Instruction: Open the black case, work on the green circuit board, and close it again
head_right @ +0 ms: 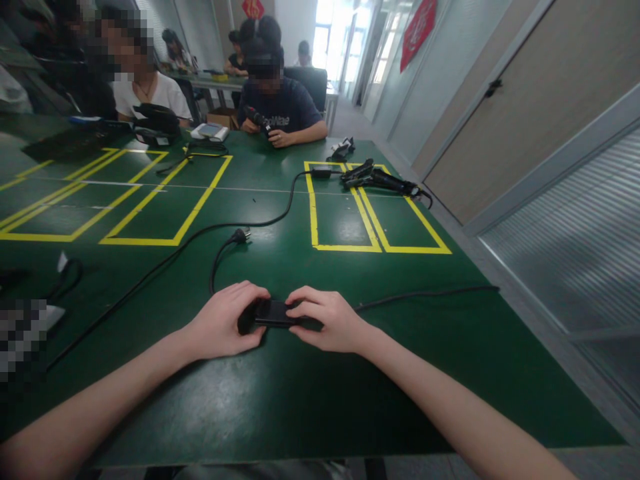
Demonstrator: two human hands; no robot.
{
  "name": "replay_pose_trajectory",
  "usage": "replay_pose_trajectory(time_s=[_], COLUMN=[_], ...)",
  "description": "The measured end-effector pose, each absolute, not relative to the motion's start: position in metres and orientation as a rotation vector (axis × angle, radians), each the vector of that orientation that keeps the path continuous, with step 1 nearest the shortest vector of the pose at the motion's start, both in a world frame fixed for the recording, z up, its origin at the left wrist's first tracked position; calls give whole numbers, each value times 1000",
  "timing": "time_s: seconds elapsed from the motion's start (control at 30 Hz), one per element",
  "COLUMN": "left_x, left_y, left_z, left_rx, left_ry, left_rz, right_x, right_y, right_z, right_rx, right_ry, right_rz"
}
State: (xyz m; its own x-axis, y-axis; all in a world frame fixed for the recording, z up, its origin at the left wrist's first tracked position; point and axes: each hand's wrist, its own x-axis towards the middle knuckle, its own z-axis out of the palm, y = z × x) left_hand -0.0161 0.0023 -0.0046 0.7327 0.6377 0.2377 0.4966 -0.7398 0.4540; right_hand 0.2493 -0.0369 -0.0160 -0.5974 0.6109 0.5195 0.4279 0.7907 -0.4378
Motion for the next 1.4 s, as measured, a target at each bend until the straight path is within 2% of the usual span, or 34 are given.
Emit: replay_pose_trajectory(time_s=[0.5, 1.07, 1.4], left_x=[-16, -17, -14], left_y=[5, 4, -3], left_z=[-5, -6, -8], left_rx=[2563, 2690, 2819], left_ry=[724, 649, 614], left_rz=[555, 564, 506], right_x=[248, 242, 246], right_y=[-37, -35, -40], right_z=[-14, -18, -15], right_rx=[-802, -826, -885], right_ry=[-2289, -2438, -2582], right_rz=[393, 100, 139])
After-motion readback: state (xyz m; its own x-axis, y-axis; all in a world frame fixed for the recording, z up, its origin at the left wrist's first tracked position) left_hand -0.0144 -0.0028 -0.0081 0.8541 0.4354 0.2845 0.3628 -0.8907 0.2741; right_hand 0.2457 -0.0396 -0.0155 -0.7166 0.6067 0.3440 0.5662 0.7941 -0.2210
